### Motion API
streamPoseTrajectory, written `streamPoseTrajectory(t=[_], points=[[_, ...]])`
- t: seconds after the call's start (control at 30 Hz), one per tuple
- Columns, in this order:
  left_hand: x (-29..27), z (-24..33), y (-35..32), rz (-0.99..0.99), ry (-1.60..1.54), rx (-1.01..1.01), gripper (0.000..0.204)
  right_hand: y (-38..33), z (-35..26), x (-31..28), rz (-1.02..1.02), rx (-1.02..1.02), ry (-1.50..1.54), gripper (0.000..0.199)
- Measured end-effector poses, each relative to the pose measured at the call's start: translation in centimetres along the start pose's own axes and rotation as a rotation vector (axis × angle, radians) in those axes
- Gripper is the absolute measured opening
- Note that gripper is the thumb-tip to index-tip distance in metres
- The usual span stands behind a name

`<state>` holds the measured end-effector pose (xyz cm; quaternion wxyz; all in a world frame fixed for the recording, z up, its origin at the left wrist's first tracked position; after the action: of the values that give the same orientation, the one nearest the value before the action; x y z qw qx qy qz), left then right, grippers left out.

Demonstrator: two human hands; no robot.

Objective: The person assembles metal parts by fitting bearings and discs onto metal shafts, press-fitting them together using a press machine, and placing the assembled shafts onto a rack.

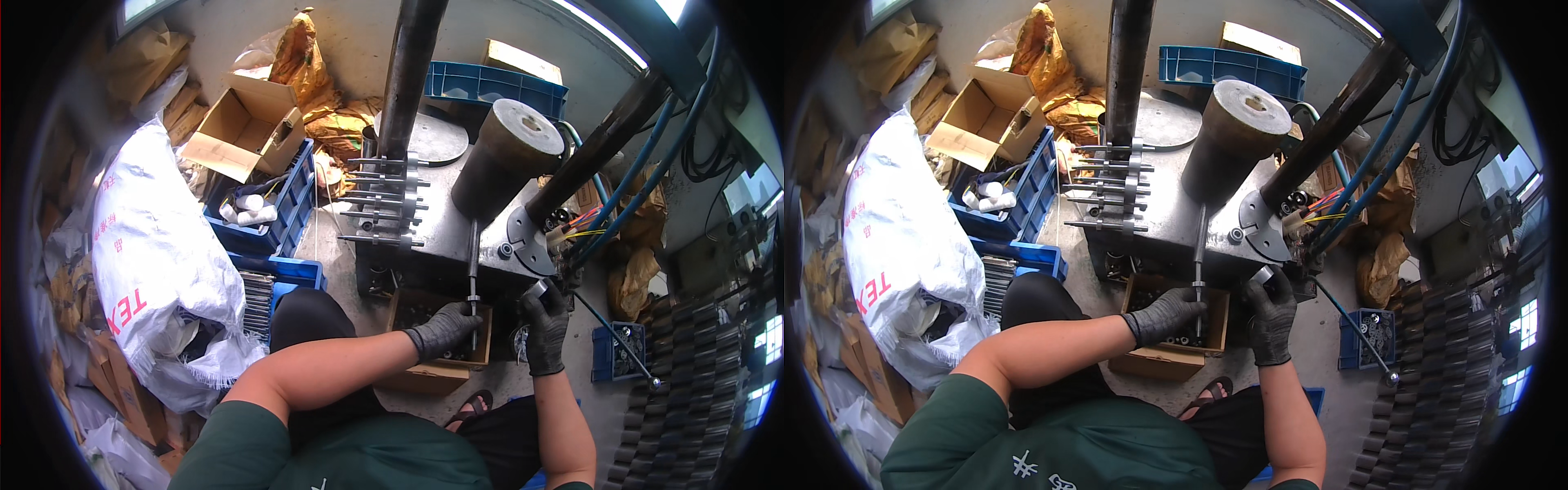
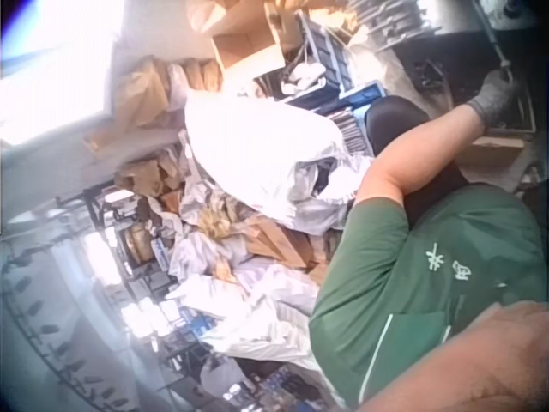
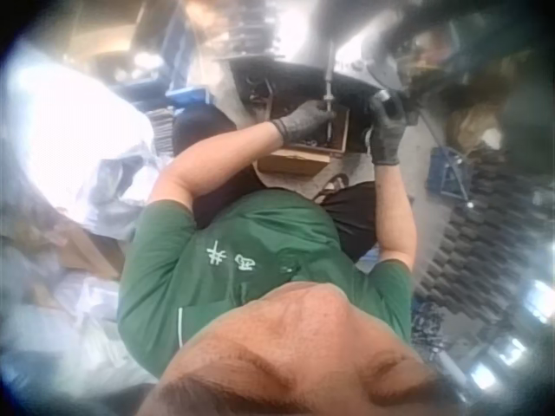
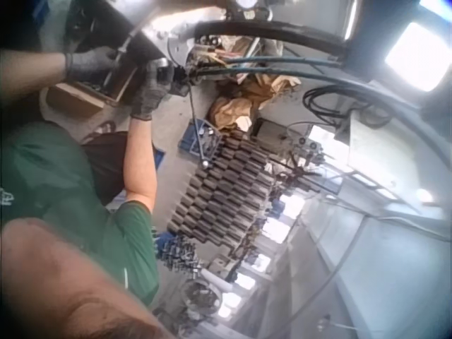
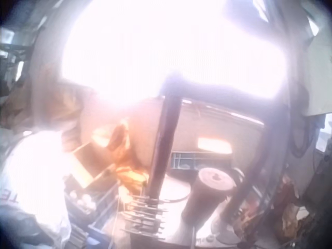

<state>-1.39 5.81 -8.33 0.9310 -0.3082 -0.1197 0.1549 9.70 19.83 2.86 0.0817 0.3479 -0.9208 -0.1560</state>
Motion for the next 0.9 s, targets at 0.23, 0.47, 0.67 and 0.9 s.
streamPoseTrajectory(t=[0.23,0.47,0.67,0.9], points=[[-0.8,2.0,0.6,-0.013,-0.108,0.011,0.035,3.3,-2.2,-0.5,-0.045,-0.067,-0.118,0.046],[-2.2,2.3,3.9,0.161,-0.021,0.176,0.038,12.3,-12.3,4.7,-0.238,-0.324,-0.282,0.037],[-2.2,1.7,5.9,0.188,-0.059,0.102,0.052,21.4,-15.9,9.0,-0.323,-0.523,-0.491,0.037],[-2.7,3.1,5.1,0.227,-0.078,0.216,0.059,27.0,-14.2,12.7,-0.359,-0.475,-0.83,0.039]])
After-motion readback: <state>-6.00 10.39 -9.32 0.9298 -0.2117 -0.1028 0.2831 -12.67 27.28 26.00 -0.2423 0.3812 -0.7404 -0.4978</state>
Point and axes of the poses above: each hand's wrist, its own y-axis towards the middle knuckle, its own x-axis out of the palm, z = x × y, the point moved 8 cm from there along y, towards the middle knuckle, and after that the axes turned 15 degrees about -x, right-handed, at the moved point
